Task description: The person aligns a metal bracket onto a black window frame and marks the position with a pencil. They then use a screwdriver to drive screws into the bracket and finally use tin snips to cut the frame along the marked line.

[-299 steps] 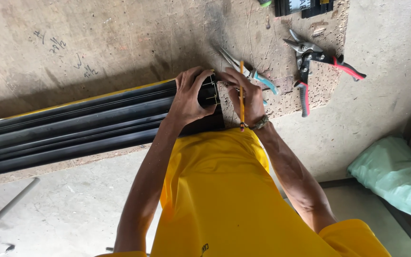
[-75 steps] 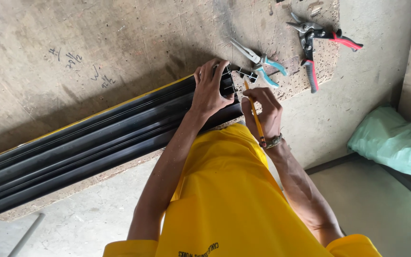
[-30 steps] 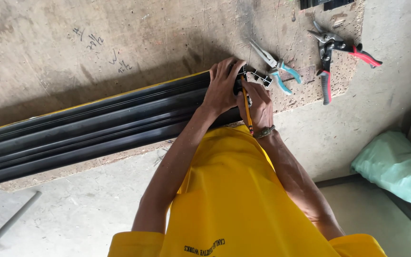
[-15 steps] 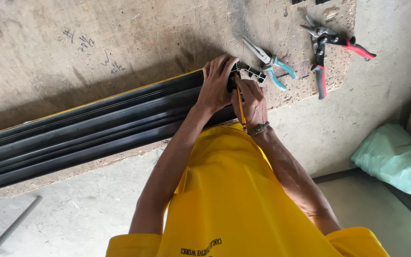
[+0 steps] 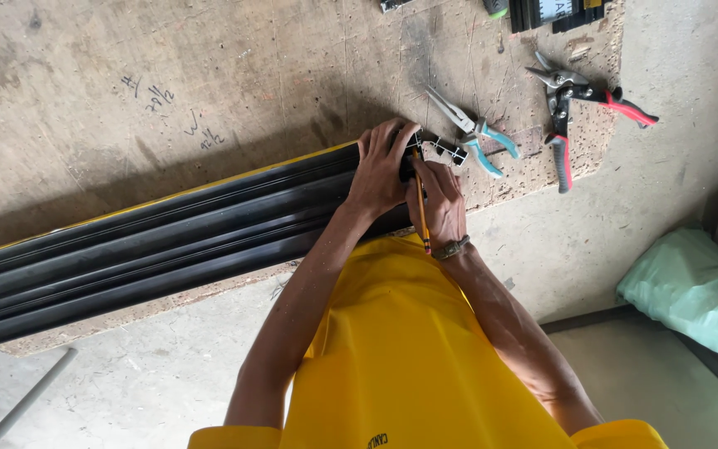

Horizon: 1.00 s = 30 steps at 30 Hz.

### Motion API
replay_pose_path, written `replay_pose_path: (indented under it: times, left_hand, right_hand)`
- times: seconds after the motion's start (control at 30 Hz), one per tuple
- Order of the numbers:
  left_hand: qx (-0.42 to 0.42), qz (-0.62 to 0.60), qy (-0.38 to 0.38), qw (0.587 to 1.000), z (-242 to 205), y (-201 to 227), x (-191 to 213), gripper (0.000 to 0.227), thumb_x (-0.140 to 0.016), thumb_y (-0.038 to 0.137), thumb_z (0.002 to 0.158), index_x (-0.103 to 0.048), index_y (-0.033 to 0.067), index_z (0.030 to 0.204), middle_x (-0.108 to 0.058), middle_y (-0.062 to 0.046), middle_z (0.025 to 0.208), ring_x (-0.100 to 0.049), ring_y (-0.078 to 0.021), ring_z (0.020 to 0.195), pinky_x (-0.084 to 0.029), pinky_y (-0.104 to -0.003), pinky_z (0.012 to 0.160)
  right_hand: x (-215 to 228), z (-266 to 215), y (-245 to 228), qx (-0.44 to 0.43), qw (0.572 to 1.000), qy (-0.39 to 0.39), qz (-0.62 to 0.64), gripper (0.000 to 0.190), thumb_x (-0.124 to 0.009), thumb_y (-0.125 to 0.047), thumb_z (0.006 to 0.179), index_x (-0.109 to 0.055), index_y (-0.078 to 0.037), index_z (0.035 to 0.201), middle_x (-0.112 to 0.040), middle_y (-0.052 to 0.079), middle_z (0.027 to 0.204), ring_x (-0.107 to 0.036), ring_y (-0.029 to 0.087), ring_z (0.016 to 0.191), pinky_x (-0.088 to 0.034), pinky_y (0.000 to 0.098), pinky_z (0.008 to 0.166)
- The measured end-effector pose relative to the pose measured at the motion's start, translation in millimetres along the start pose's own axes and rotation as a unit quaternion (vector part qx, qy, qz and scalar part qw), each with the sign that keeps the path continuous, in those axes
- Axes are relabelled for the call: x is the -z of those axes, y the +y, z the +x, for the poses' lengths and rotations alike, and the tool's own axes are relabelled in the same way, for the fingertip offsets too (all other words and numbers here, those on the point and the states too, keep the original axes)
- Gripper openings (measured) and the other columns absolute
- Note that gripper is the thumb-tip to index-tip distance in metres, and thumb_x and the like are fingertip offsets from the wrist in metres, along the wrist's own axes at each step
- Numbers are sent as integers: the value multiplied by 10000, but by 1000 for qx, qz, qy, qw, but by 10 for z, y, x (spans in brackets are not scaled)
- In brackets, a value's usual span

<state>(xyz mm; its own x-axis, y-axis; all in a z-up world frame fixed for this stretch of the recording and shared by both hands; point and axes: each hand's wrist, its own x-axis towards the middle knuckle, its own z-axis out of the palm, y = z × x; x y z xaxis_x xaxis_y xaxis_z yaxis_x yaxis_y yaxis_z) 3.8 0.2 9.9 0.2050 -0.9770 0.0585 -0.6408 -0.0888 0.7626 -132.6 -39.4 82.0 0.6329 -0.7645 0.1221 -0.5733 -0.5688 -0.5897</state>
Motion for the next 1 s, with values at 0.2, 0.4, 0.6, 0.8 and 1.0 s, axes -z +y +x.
replay_pose_path:
  times: [0.2,0.4,0.6,0.8,1.0]
  left_hand:
    - [-1,2,19,1000,-1,18,10,951,-769,99,621,-419,138,1505,-452,-116,1370,-412,-307,1365,-290,-494,1100]
    - [-11,-16,30,999,15,66,78,938,-736,103,647,-405,135,1524,-451,-128,1360,-419,-320,1349,-296,-486,1074]
    - [-8,-21,30,999,-17,-5,-44,1010,-797,130,615,-395,149,1541,-445,-119,1378,-406,-325,1365,-261,-501,1119]
    - [-10,-40,35,999,-20,22,-10,968,-771,133,666,-381,137,1553,-436,-151,1405,-401,-356,1376,-268,-520,1124]
    - [0,-27,16,999,-16,39,20,979,-773,110,674,-363,137,1562,-427,-151,1425,-385,-355,1406,-258,-529,1146]
  right_hand:
    - [-18,1,1,-9,1000,-7,-8,308,-622,-117,969,-687,-58,1264,-655,113,1071,-686,295,986,-513,390,808]
    - [65,80,-80,-14,1000,-15,2,250,-629,-89,962,-702,-26,1193,-669,129,1059,-697,314,966,-498,390,805]
    - [123,157,-122,-25,999,-22,18,213,-636,-79,953,-722,-12,1136,-695,133,1037,-710,336,943,-492,402,812]
    - [151,147,-126,-18,1000,-10,12,242,-622,-95,960,-721,-30,1171,-706,119,1010,-724,305,912,-488,403,853]
    - [125,139,-121,-5,1000,-1,5,243,-619,-117,977,-713,-24,1180,-704,133,1024,-723,310,930,-489,408,867]
